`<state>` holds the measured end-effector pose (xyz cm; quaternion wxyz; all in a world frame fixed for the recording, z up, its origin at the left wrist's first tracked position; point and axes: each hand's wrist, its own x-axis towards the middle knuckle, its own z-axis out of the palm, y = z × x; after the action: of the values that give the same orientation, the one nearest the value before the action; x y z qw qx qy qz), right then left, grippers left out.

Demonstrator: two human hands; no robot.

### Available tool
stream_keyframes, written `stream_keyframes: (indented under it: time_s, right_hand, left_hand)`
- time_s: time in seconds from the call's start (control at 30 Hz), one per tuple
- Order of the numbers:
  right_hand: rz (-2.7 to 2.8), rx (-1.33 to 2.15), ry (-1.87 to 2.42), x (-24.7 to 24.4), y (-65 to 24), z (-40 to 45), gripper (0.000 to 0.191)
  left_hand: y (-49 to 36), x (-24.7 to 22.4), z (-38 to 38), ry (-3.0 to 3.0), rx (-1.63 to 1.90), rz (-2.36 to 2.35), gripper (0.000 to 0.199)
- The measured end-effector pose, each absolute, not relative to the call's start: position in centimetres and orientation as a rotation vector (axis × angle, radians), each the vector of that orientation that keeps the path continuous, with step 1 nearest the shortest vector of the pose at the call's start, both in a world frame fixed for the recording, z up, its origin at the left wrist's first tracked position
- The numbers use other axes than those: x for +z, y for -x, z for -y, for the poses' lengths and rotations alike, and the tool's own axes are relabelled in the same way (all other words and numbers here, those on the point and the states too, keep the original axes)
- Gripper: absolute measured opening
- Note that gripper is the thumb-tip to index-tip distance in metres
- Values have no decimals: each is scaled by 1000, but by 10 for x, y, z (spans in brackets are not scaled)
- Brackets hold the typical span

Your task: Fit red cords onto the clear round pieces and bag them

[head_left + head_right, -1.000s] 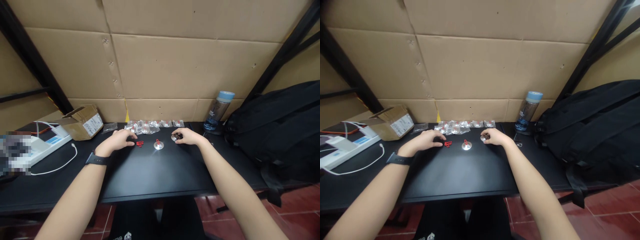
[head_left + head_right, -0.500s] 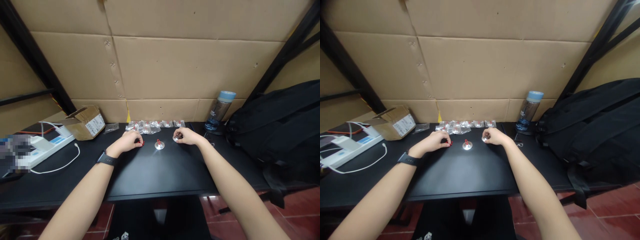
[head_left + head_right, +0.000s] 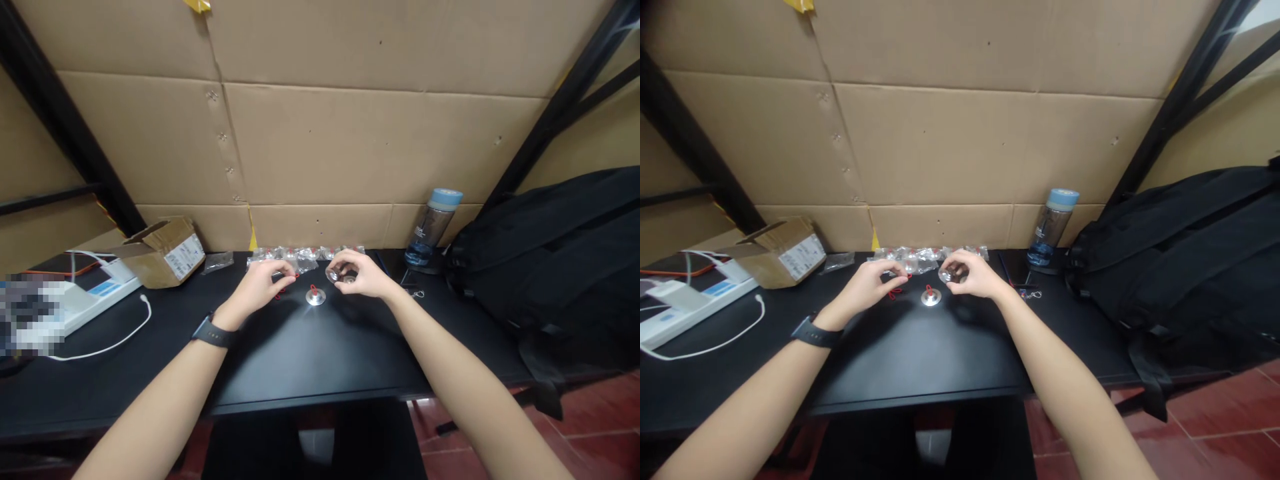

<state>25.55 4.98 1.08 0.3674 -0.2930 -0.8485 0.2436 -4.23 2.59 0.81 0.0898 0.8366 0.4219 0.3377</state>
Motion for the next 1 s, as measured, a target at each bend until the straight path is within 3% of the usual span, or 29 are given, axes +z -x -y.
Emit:
stream_keyframes:
  time_s: [0.2, 1.0]
  right_hand:
    - [2010, 641, 691, 3, -224, -34, 37]
    - [1793, 836, 647, -11, -197, -17, 38]
  left_hand:
    - [21, 5, -20, -2419, 1270, -1259, 16]
    - [1, -4, -7, -2508, 1307, -1418, 9]
